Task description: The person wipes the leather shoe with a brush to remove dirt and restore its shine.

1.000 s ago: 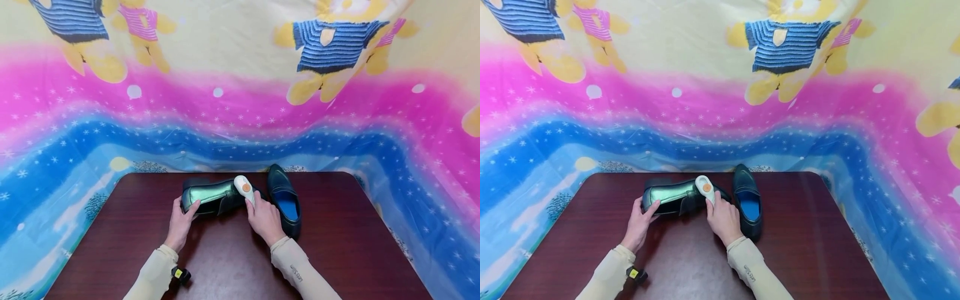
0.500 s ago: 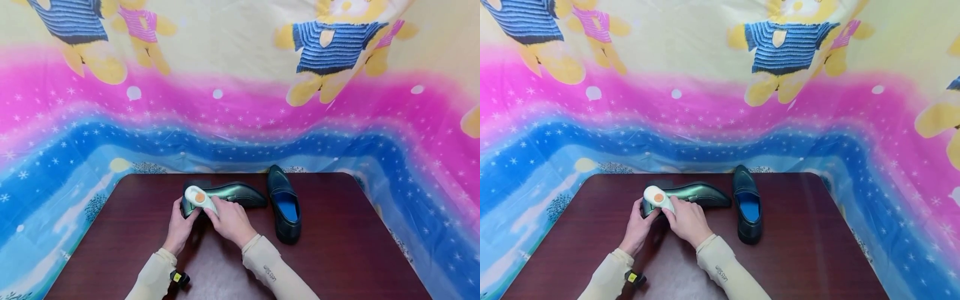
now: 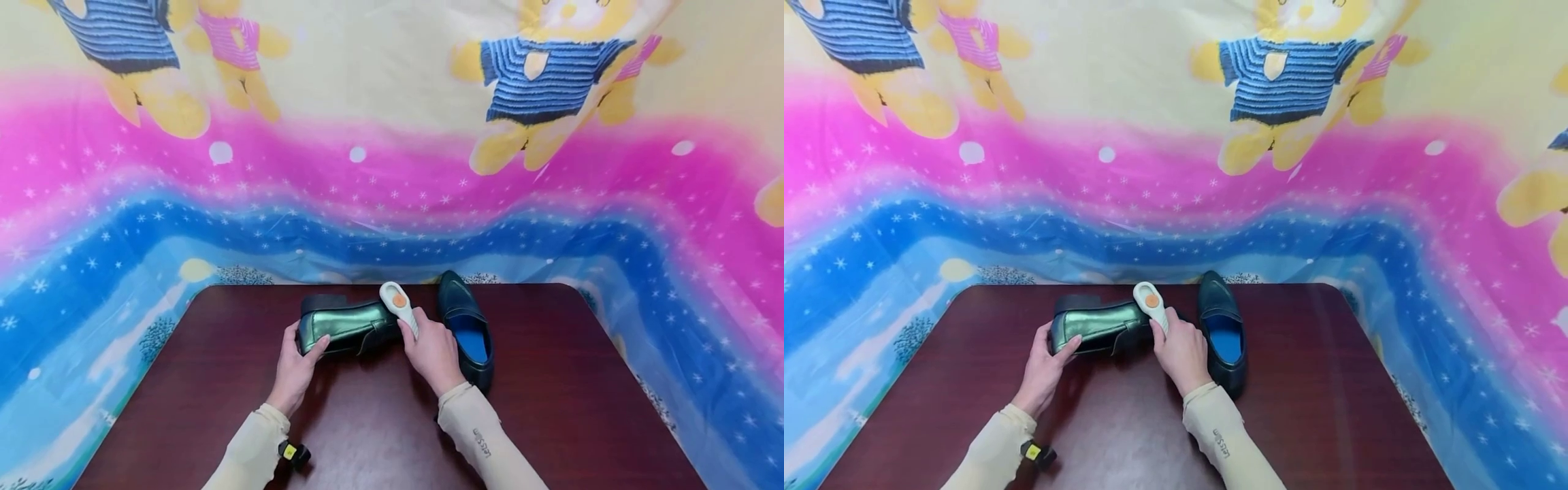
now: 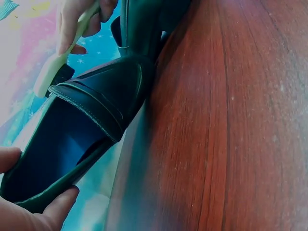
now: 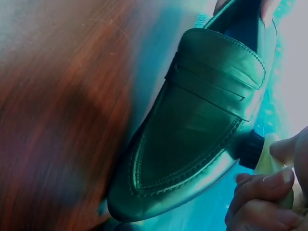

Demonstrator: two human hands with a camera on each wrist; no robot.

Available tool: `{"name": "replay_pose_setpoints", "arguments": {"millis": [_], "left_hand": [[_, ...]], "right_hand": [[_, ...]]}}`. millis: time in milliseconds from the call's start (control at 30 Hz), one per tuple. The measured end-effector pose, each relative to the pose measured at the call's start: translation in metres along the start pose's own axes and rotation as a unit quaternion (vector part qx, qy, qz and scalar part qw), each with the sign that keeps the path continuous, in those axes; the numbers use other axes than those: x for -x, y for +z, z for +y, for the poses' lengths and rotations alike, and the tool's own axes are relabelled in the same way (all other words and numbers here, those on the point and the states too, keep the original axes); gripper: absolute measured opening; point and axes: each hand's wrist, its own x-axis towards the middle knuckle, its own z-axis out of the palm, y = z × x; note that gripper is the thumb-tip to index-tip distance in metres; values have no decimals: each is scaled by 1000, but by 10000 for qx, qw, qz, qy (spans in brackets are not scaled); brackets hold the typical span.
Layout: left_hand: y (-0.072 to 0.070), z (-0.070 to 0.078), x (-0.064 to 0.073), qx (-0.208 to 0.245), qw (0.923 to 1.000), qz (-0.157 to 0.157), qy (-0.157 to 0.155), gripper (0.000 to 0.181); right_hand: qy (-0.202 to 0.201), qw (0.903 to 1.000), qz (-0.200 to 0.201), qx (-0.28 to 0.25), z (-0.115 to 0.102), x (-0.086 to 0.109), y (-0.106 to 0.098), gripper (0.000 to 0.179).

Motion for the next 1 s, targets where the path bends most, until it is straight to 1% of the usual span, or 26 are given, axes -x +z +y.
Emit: {"name": "replay_pose_setpoints", "arguments": {"millis": [100, 167, 233, 333, 433, 500, 567, 633, 667, 733, 767, 833, 933, 1000], "left_hand": [[-3, 0, 0, -126, 9999, -38, -31, 79], [-5, 1, 0, -239, 9996, -121, -27, 83], [-7, 2, 0, -457, 9987, -216, 3, 85], [-10, 1, 0, -753, 9964, -346, 196, 85], [-11, -1, -1, -1052, 9921, -393, 556, 78], [-10, 0, -2, -1139, 9893, -396, 818, 73], [-8, 1, -3, -1209, 9870, -344, 1004, 69], [-6, 2, -3, -1242, 9855, -253, 1131, 68], [-5, 2, -3, -1277, 9850, -185, 1144, 68], [-3, 2, -4, -1196, 9869, -122, 1076, 66], [-3, 2, -4, -1104, 9888, -121, 997, 65], [-2, 2, -3, -769, 9941, -189, 746, 64], [0, 3, -1, -149, 9988, -291, 365, 63], [0, 4, 1, 68, 9991, -324, 263, 64]], "right_hand": [[-17, 10000, -30, -91, -1, 1, 0, 28], [-32, 9999, -32, -122, -1, 1, -1, 28], [-18, 9998, -80, -157, -2, 0, -1, 28], [26, 9996, -166, -214, -4, 2, 1, 29], [-84, 9990, -232, -368, -14, 5, 7, 27], [-319, 9979, -279, -497, -25, 7, 10, 26], [-675, 9953, -339, -603, -37, 11, 14, 27], [-1057, 9916, -420, -614, -50, 14, 18, 27], [-1226, 9899, -433, -573, -55, 16, 19, 27], [-1473, 9874, -385, -427, -61, 19, 23, 27], [-1531, 9872, -308, -323, -62, 20, 25, 26], [-1514, 9883, -131, -110, -59, 21, 26, 25], [-1202, 9925, 170, 142, -47, 18, 23, 26], [-868, 9956, 271, 222, -35, 15, 17, 27]]}}
